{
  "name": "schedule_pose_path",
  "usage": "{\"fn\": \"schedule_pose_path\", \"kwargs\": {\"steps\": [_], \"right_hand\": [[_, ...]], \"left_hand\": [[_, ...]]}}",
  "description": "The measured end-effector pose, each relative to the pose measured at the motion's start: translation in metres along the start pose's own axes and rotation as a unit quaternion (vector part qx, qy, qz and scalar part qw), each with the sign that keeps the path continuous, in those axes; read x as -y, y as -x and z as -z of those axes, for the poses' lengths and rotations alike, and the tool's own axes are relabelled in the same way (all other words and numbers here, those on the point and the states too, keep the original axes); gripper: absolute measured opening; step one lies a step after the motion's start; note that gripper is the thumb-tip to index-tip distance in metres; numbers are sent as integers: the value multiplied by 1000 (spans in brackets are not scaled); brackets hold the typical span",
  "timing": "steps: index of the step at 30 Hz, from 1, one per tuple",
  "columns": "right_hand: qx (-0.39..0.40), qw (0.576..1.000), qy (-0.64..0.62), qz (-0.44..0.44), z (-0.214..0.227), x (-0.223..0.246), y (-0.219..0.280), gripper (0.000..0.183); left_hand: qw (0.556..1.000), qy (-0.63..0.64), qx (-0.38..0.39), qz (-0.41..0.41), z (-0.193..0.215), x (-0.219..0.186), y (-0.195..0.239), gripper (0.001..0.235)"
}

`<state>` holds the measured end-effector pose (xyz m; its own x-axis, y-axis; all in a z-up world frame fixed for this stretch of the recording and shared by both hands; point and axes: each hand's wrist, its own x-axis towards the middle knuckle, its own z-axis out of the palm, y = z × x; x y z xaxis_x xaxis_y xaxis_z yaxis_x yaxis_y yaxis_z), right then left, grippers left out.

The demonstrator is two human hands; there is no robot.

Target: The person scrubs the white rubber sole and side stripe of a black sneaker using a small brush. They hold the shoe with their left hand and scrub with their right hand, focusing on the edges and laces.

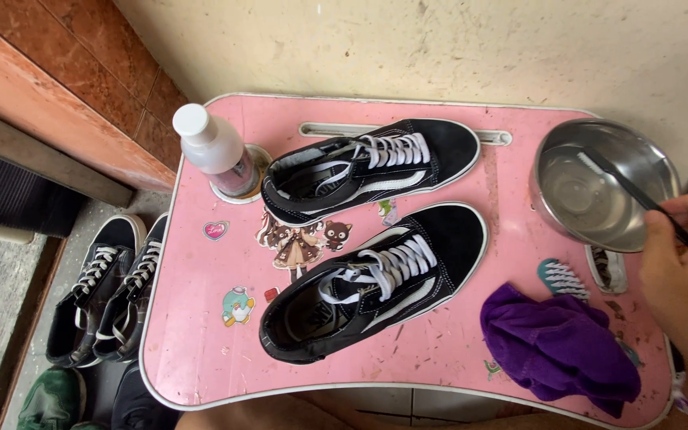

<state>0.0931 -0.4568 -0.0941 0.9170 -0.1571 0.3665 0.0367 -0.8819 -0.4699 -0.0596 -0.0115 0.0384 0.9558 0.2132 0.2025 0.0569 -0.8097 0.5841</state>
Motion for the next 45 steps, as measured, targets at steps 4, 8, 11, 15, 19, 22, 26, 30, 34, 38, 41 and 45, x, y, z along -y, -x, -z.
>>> {"fn": "schedule_pose_path", "kwargs": {"steps": [4,8,11,15,19,22,26,30,34,38,41,45], "right_hand": [[9,991,126,46,0,6,-17,17],[3,993,107,42,-7,12,-14,11],[-24,997,52,45,-5,26,-2,8],[-24,999,9,23,-8,25,18,10],[-46,998,12,46,-9,10,36,10],[-51,998,20,33,-6,8,43,12],[-62,998,15,25,-4,6,53,8],[-34,998,57,0,5,14,57,10],[-37,997,68,-1,7,13,59,10],[-33,998,58,2,10,14,59,12],[-27,998,65,2,10,16,57,14],[-24,998,64,-17,15,27,58,14]], "left_hand": [[997,39,-56,-36,-6,-5,-35,15],[989,65,-120,-53,-6,24,-43,15],[994,42,-94,-26,-15,58,-50,16],[990,124,58,25,-31,83,-68,33],[965,200,172,2,-42,77,-76,45],[978,144,152,-5,-55,70,-78,41],[989,61,124,54,-65,63,-76,34],[993,41,99,55,-72,62,-76,32],[993,56,97,40,-64,57,-69,29],[990,110,32,-85,-44,39,-59,19],[978,134,50,-149,-40,31,-51,15],[983,-48,105,-145,-71,41,-41,44]]}}
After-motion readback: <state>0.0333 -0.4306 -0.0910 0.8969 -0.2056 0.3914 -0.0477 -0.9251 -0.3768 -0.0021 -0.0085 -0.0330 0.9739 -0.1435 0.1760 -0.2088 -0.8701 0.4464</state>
